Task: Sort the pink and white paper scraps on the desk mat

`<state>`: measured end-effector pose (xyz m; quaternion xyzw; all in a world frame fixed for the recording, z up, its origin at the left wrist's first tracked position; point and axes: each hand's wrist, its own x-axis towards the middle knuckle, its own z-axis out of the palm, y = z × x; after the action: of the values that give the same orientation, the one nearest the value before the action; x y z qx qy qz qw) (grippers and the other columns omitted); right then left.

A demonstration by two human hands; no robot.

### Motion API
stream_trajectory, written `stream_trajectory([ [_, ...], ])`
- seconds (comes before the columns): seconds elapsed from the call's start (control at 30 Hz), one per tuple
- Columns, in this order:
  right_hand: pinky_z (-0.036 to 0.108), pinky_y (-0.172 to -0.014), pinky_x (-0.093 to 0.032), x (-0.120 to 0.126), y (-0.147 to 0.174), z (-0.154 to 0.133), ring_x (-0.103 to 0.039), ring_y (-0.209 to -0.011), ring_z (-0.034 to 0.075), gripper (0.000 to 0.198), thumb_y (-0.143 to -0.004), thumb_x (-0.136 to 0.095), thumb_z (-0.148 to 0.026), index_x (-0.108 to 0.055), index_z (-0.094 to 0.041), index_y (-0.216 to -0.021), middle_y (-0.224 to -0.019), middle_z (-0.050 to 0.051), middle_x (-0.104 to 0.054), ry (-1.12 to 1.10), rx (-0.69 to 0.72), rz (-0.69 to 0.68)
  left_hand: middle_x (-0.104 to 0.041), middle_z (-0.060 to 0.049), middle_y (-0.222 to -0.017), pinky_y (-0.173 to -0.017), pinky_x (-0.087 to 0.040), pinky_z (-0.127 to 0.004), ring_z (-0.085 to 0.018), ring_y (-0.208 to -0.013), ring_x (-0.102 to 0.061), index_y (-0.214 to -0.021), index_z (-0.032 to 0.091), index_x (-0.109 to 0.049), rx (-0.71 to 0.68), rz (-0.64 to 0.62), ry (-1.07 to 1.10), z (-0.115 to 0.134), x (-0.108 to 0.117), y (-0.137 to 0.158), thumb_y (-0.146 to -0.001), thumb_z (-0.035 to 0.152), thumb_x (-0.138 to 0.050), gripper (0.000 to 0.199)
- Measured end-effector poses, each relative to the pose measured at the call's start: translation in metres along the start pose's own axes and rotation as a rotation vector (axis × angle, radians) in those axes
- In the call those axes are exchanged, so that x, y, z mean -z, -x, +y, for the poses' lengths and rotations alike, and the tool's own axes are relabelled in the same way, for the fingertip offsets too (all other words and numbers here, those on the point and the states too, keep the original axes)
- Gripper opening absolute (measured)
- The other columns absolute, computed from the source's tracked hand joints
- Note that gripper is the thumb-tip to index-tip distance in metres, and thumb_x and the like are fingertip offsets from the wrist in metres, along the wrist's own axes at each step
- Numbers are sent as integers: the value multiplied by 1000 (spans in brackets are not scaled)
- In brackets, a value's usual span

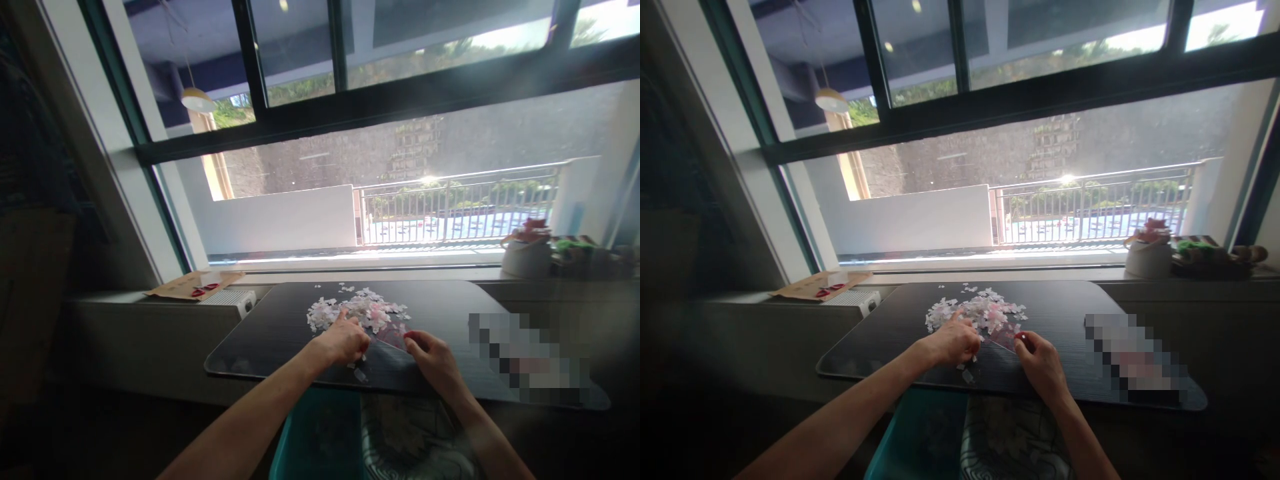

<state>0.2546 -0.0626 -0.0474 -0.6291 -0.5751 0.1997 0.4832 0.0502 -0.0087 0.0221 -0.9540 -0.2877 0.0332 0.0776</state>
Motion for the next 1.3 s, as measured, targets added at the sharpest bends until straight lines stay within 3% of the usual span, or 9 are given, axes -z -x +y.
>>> stream_trajectory([
  [0.17, 30, -69, -46, 0, 1, -1, -66, -74, 22, 35, -74, -48, -41, -70, -17, -86, -76, 5, -72, -23, 8, 10, -63, -2, -70, -104, -21, -56, -21, -89, -56, -71, 19, -64, 72, -20, 116, -4, -7, 4, -73, 18, -57, 7],
  [0.33, 30, -69, -46, 1, 2, -2, -66, -74, 22, 34, -75, -48, -40, -70, -17, -87, -76, 5, -72, -28, 5, -10, -63, 1, -75, -105, -22, -49, -16, -84, -57, -75, 20, -61, 185, 82, 317, -17, -17, 13, -75, 18, -50, 11],
  [0.6, 30, -69, -46, 0, 3, -1, -65, -74, 22, 32, -76, -50, -39, -69, -16, -87, -76, 6, -71, -44, 11, -27, -67, -3, -78, -99, -30, -46, -18, -82, -57, -71, 18, -64, 312, 170, 283, -23, -18, 10, -78, 22, -47, 19],
  [0.8, 27, -67, -45, 2, 7, -10, -62, -72, 20, 27, -76, -52, -36, -69, -16, -81, -75, 4, -70, -81, 105, -219, -68, -2, -95, -101, -30, -42, -19, -96, -57, -86, 24, -69, 362, 300, 307, -35, -24, 20, -78, 14, -45, 27],
  [1.0, 25, -62, -43, -10, 12, -30, -58, -67, 17, 27, -75, -52, -34, -69, -14, -82, -71, 3, -66, -150, 138, -365, -66, -4, -97, -92, -37, -40, -21, -97, -57, -87, 23, -67, 622, 380, 260, -54, -36, 53, -79, 20, -50, 19],
  [1.3, 25, -59, -41, -4, 16, -28, -54, -61, 16, 25, -72, -49, -31, -67, -15, -73, -62, 1, -61, -57, 102, -229, -63, -4, -96, -92, -37, -38, -20, -96, -55, -88, 22, -65, 626, 503, 319, -31, -64, 64, -80, 21, -50, 17],
])
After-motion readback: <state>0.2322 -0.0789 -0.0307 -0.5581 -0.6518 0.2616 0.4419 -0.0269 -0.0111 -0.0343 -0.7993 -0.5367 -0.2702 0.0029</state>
